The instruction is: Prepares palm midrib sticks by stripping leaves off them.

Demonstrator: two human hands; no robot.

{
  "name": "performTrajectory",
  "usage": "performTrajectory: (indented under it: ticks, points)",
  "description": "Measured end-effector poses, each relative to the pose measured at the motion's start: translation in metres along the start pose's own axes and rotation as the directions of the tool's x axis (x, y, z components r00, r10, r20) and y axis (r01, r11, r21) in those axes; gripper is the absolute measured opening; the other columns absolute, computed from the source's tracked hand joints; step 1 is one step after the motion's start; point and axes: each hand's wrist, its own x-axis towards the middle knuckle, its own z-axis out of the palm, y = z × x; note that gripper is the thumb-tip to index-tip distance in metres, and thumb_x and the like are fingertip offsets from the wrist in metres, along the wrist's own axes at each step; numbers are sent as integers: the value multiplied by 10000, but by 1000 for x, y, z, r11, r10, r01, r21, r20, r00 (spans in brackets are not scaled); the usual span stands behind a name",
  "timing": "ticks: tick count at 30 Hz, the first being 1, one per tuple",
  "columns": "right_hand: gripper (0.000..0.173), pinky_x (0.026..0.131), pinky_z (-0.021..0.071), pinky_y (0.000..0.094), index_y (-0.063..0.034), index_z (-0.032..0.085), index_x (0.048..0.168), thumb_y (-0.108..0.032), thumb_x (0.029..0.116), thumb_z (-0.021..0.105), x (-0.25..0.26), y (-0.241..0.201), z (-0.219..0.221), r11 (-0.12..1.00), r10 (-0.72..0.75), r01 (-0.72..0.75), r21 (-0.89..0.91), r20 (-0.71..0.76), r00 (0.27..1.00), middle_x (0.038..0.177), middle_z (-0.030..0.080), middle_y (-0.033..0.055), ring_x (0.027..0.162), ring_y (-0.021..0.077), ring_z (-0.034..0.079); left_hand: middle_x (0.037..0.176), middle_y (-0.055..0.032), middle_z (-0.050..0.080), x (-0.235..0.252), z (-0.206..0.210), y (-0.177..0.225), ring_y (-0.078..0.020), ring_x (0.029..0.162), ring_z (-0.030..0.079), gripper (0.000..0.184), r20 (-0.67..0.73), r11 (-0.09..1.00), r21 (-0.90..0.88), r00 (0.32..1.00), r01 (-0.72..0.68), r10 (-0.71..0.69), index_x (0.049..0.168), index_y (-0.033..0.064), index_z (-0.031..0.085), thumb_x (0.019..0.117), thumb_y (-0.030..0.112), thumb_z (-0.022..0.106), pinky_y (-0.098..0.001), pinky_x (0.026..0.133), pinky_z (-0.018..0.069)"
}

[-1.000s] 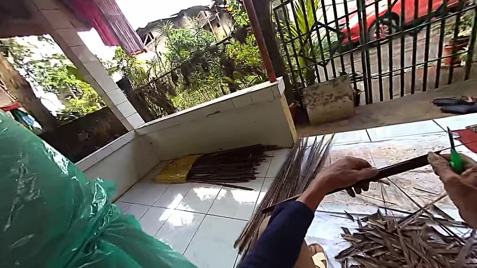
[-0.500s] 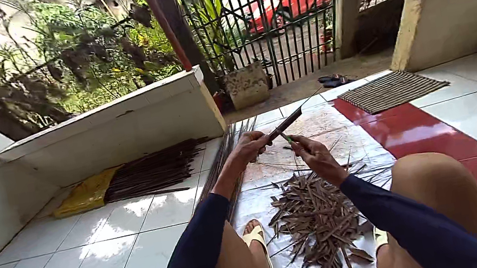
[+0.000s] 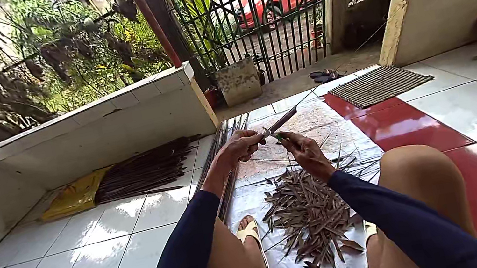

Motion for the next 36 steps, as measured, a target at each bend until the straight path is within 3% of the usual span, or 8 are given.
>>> performTrajectory:
  ticks: [3,13,22,24,30,34,36]
  points:
    - [338,889,554,428,-285,668,1365,-379,1079,514,-1,1,2,1000,3,-3,-5,-24,1000,1136,733,-19,961,120,686,559,33,429,2,-3,-3,-26,401,328,290,26,1000,-9,1000,9,-9,991,48,695,1070,290,556,-166,366,265]
    - [336,884,547,521,-285,688,1342,-394,1077,514,-6,-5,3,981,39,-66,-183,-147,988,1175,729,6,1020,199,697,554,25,421,-3,1,-2,-37,385,312,287,6,999,43,1000,-2,2,988,48,696,1070,282,552,-173,352,262]
    - [351,757,542,543,-287,675,1361,-413,1076,513,-7,-10,5,950,61,-119,-290,-201,978,1078,715,53,919,252,688,582,11,479,3,-6,-5,-38,393,342,268,37,999,35,999,-12,10,1026,24,699,1074,245,556,-180,361,283]
    - [352,750,542,551,-279,678,1359,-411,1076,514,-6,-9,3,949,66,-125,-289,-206,976,1063,717,68,906,267,689,586,9,483,3,-6,-6,-42,397,351,268,37,999,35,999,-9,8,1027,22,699,1074,244,556,-180,362,287]
    - [384,869,537,541,-253,696,1336,-450,1075,496,9,5,-13,959,129,-186,-213,-257,958,1114,740,57,998,242,699,582,17,464,-3,-12,-5,-41,401,339,267,47,999,50,999,3,-5,1019,30,701,1075,242,549,-182,365,284]
    - [383,791,522,586,-228,697,1318,-432,1082,476,17,14,-26,954,175,-244,-172,-340,924,1010,733,104,882,299,688,593,16,475,-7,-18,-6,-42,403,337,258,22,996,74,999,40,-42,1037,37,696,1073,250,554,-184,364,279]
    - [382,819,521,588,-211,689,1328,-410,1091,466,19,16,-33,956,189,-256,-143,-369,910,1026,734,121,908,309,693,600,12,479,-9,-22,-7,-46,409,339,260,4,996,71,999,52,-53,1047,43,694,1077,253,544,-187,369,277]
